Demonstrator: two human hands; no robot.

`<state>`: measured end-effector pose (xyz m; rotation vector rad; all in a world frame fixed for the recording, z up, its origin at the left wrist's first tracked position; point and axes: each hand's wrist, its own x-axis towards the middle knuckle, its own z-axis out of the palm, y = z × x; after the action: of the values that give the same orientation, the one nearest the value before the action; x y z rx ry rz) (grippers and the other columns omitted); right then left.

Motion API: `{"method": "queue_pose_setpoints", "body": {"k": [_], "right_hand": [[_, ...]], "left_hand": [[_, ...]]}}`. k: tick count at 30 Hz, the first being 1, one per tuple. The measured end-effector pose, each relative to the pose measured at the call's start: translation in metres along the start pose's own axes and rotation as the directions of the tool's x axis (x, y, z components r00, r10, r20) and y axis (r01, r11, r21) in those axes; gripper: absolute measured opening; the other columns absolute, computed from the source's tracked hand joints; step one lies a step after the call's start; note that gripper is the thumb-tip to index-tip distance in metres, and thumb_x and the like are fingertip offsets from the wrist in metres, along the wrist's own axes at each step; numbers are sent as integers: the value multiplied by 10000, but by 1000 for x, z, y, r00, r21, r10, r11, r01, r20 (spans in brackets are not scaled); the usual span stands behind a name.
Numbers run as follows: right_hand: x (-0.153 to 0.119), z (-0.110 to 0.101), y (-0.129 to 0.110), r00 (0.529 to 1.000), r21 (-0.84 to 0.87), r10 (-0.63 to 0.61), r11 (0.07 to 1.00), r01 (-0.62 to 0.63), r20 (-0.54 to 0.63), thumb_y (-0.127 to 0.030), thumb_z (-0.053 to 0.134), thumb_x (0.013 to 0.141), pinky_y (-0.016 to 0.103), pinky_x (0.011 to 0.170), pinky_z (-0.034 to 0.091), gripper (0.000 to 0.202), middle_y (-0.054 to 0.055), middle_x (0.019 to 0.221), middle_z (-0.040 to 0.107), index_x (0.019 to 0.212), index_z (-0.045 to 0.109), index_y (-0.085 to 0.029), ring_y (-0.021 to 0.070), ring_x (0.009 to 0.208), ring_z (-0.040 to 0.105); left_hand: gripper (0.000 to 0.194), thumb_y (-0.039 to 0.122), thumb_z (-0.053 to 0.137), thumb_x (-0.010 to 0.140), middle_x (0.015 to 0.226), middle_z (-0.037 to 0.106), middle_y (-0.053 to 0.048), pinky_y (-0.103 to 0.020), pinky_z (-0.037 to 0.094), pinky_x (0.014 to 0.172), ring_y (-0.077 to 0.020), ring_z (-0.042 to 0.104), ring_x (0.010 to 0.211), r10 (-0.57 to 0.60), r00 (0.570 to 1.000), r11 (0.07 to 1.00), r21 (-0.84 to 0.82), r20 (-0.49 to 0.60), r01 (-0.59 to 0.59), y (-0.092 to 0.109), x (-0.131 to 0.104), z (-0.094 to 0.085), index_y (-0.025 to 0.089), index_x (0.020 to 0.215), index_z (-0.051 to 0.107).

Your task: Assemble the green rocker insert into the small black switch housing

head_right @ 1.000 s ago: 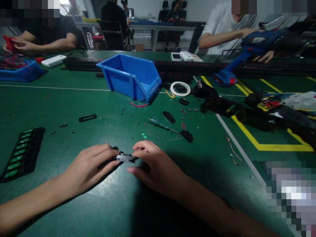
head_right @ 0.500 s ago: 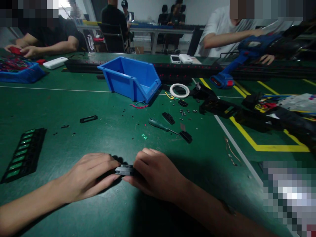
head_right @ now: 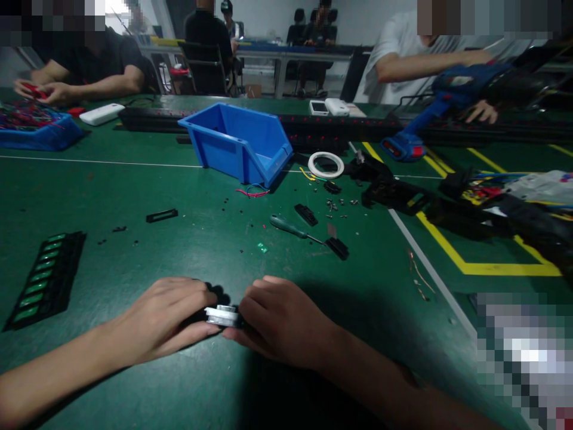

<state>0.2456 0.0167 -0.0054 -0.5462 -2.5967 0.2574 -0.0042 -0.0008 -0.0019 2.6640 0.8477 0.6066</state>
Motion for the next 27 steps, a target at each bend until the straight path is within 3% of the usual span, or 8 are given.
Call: {"method": "queue_pose_setpoints", "body": {"k": [15, 27], "right_hand": [[0, 0, 1, 999, 21, 42, 999, -42, 23, -431, 397, 1084, 314, 604, 288, 429, 24, 709, 541, 787, 545, -159, 170, 631, 415], [1, 2, 3, 999, 10, 46, 999, -46, 19, -424, 377, 1095, 320, 599, 290, 440, 20, 697, 545, 771, 528, -166, 168, 623, 416]], "left_hand": [[160, 309, 532, 1013, 752, 580, -6, -315, 398, 570, -166, 541, 643, 39, 999, 998, 53, -34, -37, 0, -1, 1, 172, 930, 549], [219, 356, 531, 1013, 839, 644, -25, -320, 491, 619, -189, 630, 722, -18, 1000, 1000, 18, 6, 18, 0, -3, 0, 169, 1122, 568]]}}
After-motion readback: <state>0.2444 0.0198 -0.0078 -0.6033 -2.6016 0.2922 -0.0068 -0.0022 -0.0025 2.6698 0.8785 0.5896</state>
